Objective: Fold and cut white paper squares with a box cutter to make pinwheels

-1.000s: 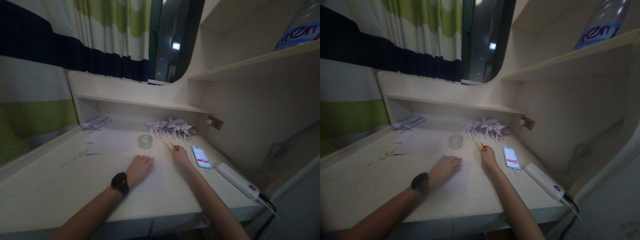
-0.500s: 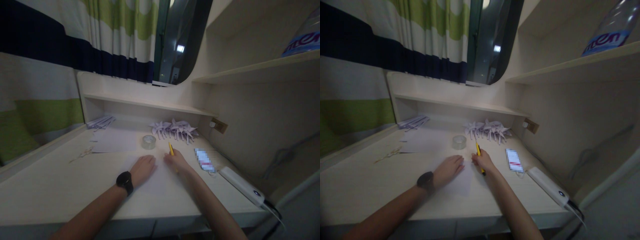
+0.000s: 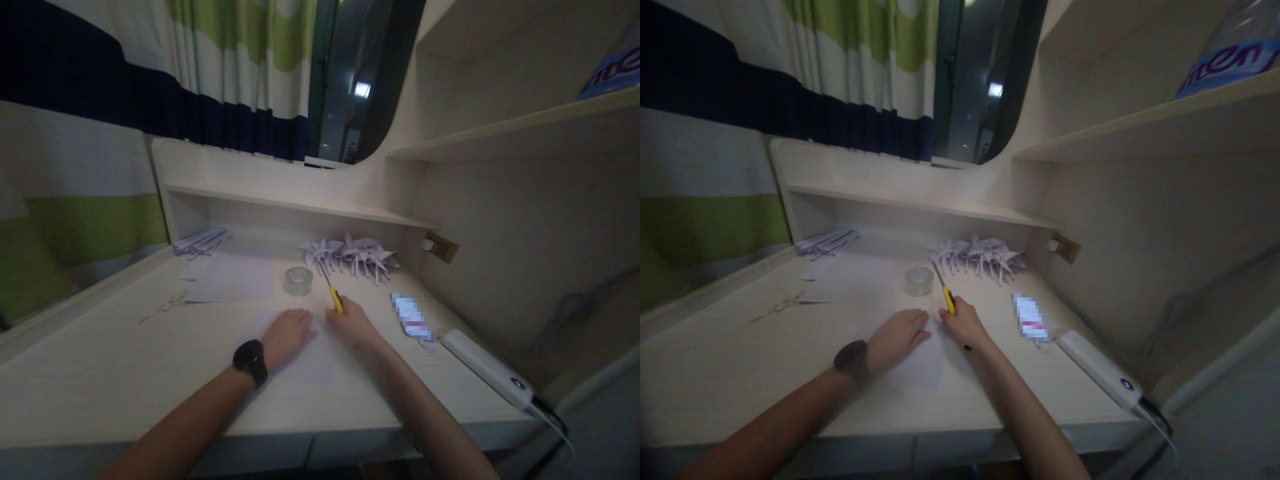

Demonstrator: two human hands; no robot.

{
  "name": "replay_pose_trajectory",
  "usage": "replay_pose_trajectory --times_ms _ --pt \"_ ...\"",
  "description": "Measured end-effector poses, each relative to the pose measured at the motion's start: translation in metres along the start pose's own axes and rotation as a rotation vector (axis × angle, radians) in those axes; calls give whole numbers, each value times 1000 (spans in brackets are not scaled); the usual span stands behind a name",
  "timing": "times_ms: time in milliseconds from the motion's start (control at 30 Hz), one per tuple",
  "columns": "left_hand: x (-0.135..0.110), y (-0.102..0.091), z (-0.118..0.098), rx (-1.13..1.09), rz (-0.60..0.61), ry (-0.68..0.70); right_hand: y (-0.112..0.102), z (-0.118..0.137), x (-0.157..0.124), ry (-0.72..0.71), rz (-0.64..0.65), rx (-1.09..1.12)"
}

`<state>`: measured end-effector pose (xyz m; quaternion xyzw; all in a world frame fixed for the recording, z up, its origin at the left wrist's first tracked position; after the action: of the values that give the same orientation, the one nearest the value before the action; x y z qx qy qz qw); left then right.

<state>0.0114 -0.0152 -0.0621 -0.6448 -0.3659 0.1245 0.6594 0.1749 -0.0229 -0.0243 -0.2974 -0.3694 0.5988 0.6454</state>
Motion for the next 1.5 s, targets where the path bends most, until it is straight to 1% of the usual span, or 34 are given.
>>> replay_pose_trajectory --times_ms 233,367,467,567,700,1000,1133,1233,1367,1500 --pt "-1 -1 -1 -26 -24 13 6 4 -1 22 39 -155" --pt "-1 -1 0 -35 -24 13 8 4 0 23 17 -194" --pt "0 -1 0 -37 -11 6 8 4 1 12 -6 -173" --pt "0 1 1 -43 8 2 7 3 3 6 -28 -95" --pt "1 1 1 -55 23 3 6 -4 7 15 -20 47" --pt "0 -9 -2 -14 -20 2 5 -17 14 -22 -99 326" --pt "1 -14 -2 -5 -45 -11 10 -20 15 -40 -25 503" --pt "1 -18 -1 -4 -70 -41 12 -19 13 -67 34 580" --pt "0 -25 2 -23 -143 -85 11 -14 9 -80 91 671" --pt "-1 -30 7 -79 -230 -102 7 -6 6 -139 146 703"
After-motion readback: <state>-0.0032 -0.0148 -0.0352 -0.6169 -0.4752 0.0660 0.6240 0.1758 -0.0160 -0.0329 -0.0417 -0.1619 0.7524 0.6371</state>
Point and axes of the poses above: each hand's wrist, its own x-axis towards the middle knuckle, its own y-axis out of the palm, z = x × y, the point moved 4 cm from there along x, towards the middle knuckle, and after that the axes turned 4 degrees about z, right-handed, at the moved point
